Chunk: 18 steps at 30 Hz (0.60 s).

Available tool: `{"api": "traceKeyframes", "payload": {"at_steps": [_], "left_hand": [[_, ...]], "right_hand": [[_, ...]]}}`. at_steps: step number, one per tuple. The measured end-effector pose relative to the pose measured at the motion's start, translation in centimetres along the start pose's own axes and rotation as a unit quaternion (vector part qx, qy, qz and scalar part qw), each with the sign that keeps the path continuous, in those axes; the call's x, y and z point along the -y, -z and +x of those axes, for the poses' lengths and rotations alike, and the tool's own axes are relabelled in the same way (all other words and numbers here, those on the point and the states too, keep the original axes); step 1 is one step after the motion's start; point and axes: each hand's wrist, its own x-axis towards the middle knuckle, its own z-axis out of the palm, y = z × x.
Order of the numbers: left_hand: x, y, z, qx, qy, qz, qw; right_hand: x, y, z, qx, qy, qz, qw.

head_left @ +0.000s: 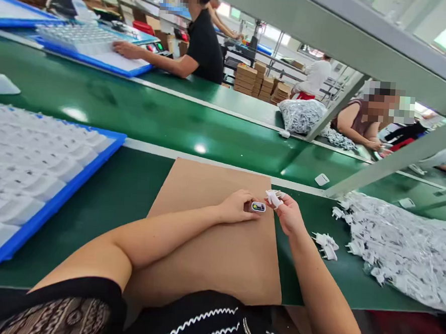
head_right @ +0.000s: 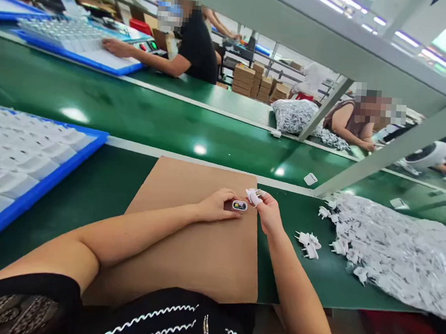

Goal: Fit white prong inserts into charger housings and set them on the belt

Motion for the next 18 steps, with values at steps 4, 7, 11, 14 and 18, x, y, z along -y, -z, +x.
{"api": "traceKeyframes", "payload": {"at_steps": [4, 7, 11, 14, 18], "left_hand": [[0.5, 0.0, 0.2, 0.003, -0.003, -0.009, 1.0], [0.8, 0.0, 0.2, 0.005, -0.014, -0.005, 1.0], [0.8, 0.1, 0.2, 0.003, -0.02, -0.01, 1.0], [0.6, 0.2, 0.2, 0.005, -0.019, -0.017, 1.0], [0.4, 0.2, 0.2, 0.011, -0.011, -0.027, 1.0]], "right_hand": [[0.3, -1.1, 0.2, -0.01, 0.099, -0.111, 0.989], [-0.3, -0.9, -0.6, -0.003, 0.182, -0.224, 0.957], [-0.7, -0.5, -1.8, 0.028, 0.286, -0.353, 0.891], [-0.7, -0.6, -1.9, 0.045, 0.319, -0.437, 0.84], [-0.4, -0.8, -1.7, 0.043, 0.308, -0.524, 0.793]]}}
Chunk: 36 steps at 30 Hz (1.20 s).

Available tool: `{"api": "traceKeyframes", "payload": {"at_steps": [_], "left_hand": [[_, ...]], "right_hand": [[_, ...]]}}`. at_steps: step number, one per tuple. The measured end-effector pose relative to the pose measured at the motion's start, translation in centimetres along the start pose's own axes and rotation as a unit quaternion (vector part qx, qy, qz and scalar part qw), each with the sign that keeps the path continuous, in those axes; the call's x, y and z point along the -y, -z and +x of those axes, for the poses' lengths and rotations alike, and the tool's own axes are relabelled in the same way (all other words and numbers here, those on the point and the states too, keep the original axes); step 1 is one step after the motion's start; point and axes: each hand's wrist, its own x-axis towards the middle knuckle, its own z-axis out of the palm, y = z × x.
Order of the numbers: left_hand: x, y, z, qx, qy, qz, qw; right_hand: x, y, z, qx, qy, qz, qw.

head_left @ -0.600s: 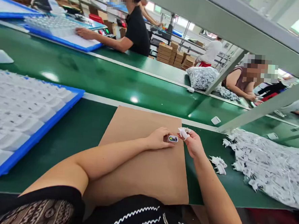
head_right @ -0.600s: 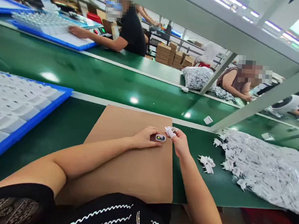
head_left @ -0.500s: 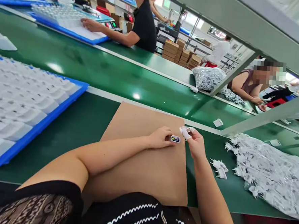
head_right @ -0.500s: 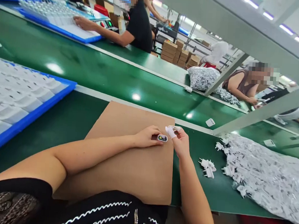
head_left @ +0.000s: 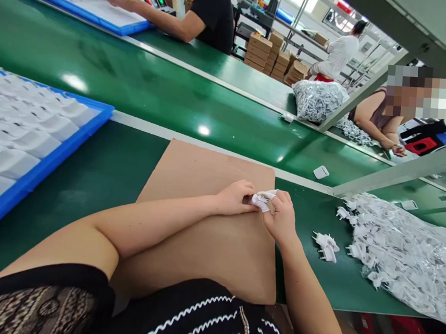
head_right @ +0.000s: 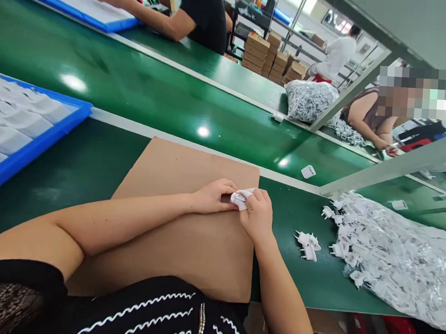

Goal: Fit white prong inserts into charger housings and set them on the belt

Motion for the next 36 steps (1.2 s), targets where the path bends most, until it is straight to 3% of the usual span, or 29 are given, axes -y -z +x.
{"api": "traceKeyframes", "payload": {"at_steps": [5, 17, 24, 29, 32, 36], "left_hand": [[-0.2, 0.2, 0.0, 0.004, 0.016, -0.011, 1.0], [-0.6, 1.3, 0.9, 0.043, 0.035, -0.043, 0.998], [-0.2, 1.2, 0.9, 0.033, 0.028, -0.04, 0.998], [-0.1, 1.3, 1.0, 0.047, 0.024, -0.027, 0.998], [-0.2, 1.4, 1.1, 0.048, 0.018, -0.016, 0.999], [-0.2, 1.4, 1.2, 0.042, 0.022, -0.023, 0.999]], "right_hand": [[0.3, 0.3, 0.1, 0.019, -0.014, -0.062, 0.998], [-0.5, 1.3, 1.5, 0.056, 0.021, -0.07, 0.996], [1.0, 0.3, 0.1, -0.02, -0.022, -0.099, 0.995], [0.6, 0.5, 0.0, -0.014, -0.037, -0.019, 0.999], [0.2, 0.9, 0.5, -0.047, -0.046, 0.017, 0.998], [0.3, 0.9, 0.1, -0.072, -0.025, -0.028, 0.997]]}}
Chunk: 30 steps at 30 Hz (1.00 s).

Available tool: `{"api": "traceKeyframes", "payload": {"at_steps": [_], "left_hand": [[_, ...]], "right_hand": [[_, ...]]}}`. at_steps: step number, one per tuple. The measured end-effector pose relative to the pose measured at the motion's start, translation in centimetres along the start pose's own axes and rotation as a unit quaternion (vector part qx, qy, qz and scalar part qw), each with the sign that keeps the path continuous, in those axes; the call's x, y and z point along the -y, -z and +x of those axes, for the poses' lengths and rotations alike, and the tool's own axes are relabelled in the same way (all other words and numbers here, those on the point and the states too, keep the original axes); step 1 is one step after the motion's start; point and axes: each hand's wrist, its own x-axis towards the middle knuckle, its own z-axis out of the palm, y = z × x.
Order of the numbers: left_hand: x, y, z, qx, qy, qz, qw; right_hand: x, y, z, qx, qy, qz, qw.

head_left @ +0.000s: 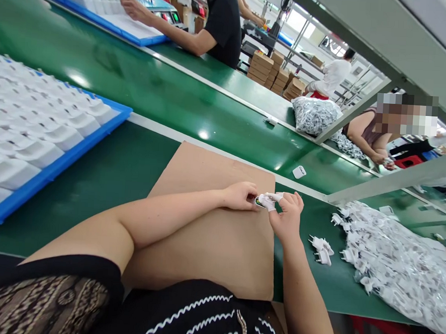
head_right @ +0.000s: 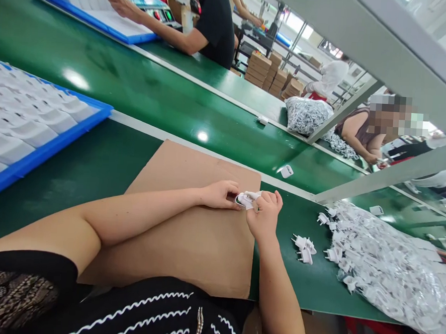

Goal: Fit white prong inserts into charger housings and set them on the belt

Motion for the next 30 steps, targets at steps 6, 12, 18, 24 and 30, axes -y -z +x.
{"api": "traceKeyframes", "payload": {"at_steps": [6, 12, 18, 24, 30], "left_hand": [[0.4, -0.2, 0.0, -0.01, -0.005, -0.018, 1.0], [0.3, -0.4, -0.1, -0.012, -0.01, -0.003, 1.0], [0.2, -0.5, -0.2, -0.03, -0.005, -0.002, 1.0], [0.3, -1.3, -0.6, -0.045, 0.016, 0.009, 0.999], [1.9, 0.6, 1.5, -0.093, 0.113, -0.059, 0.987]], "right_hand": [[0.4, -0.2, -0.1, 0.044, 0.033, -0.06, 0.997], [0.2, 0.3, 1.4, 0.114, 0.023, -0.061, 0.991], [0.5, -1.1, 0.2, 0.073, -0.048, -0.034, 0.996], [-0.8, -0.7, -3.0, 0.031, -0.104, 0.081, 0.991], [-7.0, 4.9, -11.6, -0.068, -0.3, -0.177, 0.935]]}}
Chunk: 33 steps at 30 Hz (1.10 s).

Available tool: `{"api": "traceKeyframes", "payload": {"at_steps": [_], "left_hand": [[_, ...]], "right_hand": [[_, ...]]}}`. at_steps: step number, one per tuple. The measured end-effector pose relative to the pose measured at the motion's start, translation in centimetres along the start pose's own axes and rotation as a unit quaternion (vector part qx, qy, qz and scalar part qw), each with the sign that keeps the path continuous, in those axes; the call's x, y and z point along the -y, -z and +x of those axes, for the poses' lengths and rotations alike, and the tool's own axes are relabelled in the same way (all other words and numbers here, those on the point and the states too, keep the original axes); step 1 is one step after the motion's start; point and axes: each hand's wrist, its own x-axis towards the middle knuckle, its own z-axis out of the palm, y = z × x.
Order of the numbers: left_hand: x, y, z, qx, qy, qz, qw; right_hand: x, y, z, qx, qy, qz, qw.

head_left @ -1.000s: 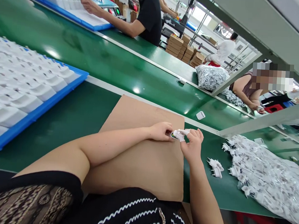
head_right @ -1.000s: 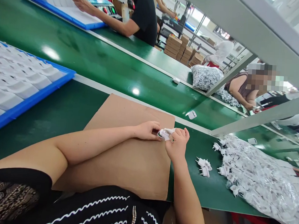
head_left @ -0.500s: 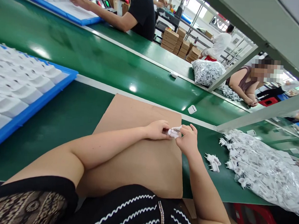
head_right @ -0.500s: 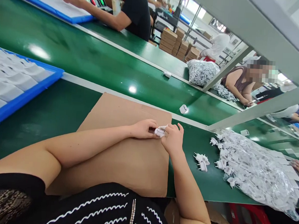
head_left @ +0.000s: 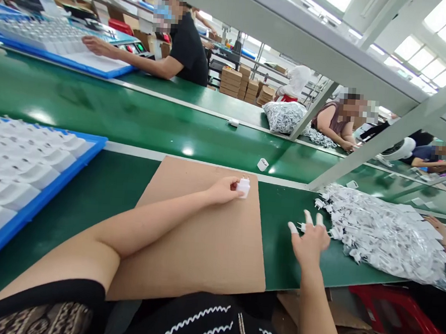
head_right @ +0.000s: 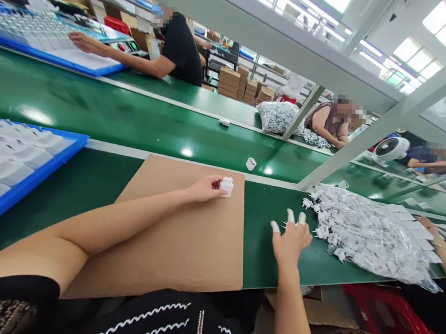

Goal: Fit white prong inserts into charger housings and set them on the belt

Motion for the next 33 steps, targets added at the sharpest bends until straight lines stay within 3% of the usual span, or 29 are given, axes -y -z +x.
{"api": "traceKeyframes", "payload": {"at_steps": [2, 3, 6, 10, 13, 15, 17, 19, 22, 24, 26, 29, 33], "left_hand": [[0.2, 1.9, 2.3, -0.044, -0.002, 0.045, 0.998], [0.3, 3.0, 3.5, -0.071, 0.002, 0.081, 0.994], [0.7, 6.4, 7.3, -0.147, 0.064, 0.178, 0.971], [1.7, 9.4, 10.4, -0.22, 0.138, 0.269, 0.928], [2.1, 10.0, 10.5, -0.218, 0.193, 0.286, 0.913], [1.9, 9.6, 9.7, -0.25, 0.208, 0.297, 0.898], [1.4, 8.6, 9.0, -0.321, 0.168, 0.312, 0.878], [0.8, 7.3, 8.7, -0.349, 0.084, 0.326, 0.875], [0.1, 4.9, 9.6, -0.247, -0.005, 0.343, 0.906], [-0.1, 3.3, 11.0, -0.166, -0.005, 0.338, 0.926], [-0.1, 1.9, 12.4, -0.112, 0.017, 0.309, 0.944], [0.0, 0.7, 14.0, -0.081, 0.037, 0.263, 0.961], [-0.2, 0.9, 14.1, -0.089, 0.047, 0.241, 0.965]], "right_hand": [[-3.0, 0.5, -0.8, 0.039, -0.118, -0.066, 0.99], [-3.9, 0.6, -1.0, 0.069, -0.146, -0.081, 0.983], [-3.9, 0.6, -0.6, 0.134, -0.114, -0.065, 0.982], [-1.4, 0.1, 1.7, 0.136, -0.07, 0.03, 0.988], [-0.5, -0.4, 3.2, 0.128, -0.082, 0.106, 0.983], [-0.6, -0.7, 3.6, 0.108, -0.077, 0.136, 0.982], [-0.6, -0.9, 3.8, 0.084, -0.053, 0.146, 0.984], [-0.4, -1.2, 4.1, 0.079, -0.012, 0.13, 0.988], [0.4, -1.7, 4.8, 0.141, 0.025, 0.071, 0.987], [0.9, -2.1, 5.1, 0.174, 0.016, 0.055, 0.983], [1.1, -2.2, 5.3, 0.163, 0.006, 0.082, 0.983], [1.2, -1.8, 4.8, 0.127, 0.017, 0.15, 0.98], [2.0, -0.3, 3.6, 0.119, 0.035, 0.231, 0.965]]}}
